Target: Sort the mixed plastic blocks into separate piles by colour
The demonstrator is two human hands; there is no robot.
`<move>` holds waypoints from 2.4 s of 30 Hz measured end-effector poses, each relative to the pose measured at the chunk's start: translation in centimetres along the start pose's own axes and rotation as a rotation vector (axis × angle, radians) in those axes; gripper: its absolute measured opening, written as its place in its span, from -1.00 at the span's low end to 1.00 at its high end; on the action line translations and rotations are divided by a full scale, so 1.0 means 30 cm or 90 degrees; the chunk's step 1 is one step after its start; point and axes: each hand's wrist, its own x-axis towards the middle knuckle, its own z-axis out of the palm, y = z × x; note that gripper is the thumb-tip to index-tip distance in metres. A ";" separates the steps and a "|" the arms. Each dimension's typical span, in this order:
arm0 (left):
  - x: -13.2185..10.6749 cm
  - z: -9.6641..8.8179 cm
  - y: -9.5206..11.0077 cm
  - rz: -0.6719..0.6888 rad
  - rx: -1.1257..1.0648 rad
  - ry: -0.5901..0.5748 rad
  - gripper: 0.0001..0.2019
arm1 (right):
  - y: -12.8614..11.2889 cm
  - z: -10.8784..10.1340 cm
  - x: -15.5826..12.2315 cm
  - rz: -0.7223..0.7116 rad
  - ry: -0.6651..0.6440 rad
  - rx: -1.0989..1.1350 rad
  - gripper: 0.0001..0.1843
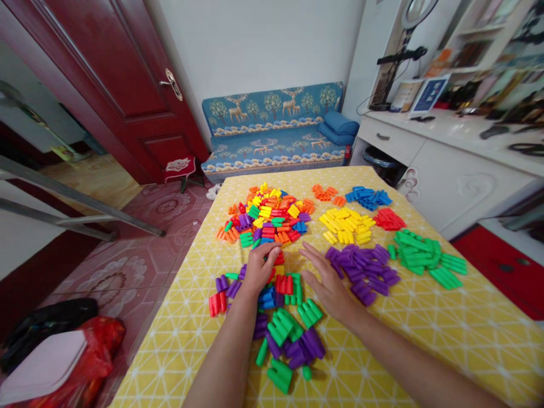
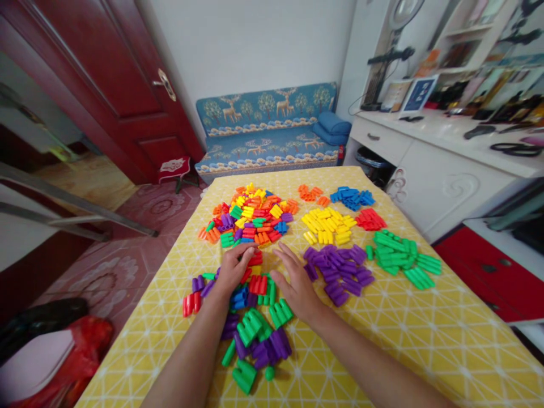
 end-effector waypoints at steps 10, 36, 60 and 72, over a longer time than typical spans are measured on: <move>0.001 0.002 -0.006 0.012 -0.029 -0.005 -0.73 | 0.067 0.216 0.129 0.107 0.089 0.152 -0.53; 0.013 0.012 -0.043 -0.028 0.282 0.026 -0.73 | 0.107 0.196 0.155 0.123 0.083 0.162 -0.71; 0.011 0.009 -0.044 -0.029 0.246 0.006 -0.77 | 0.087 0.185 0.138 0.078 0.026 0.192 -0.66; 0.003 0.013 -0.038 -0.006 0.122 0.027 -0.76 | 0.058 0.167 0.132 0.134 -0.009 0.275 -0.63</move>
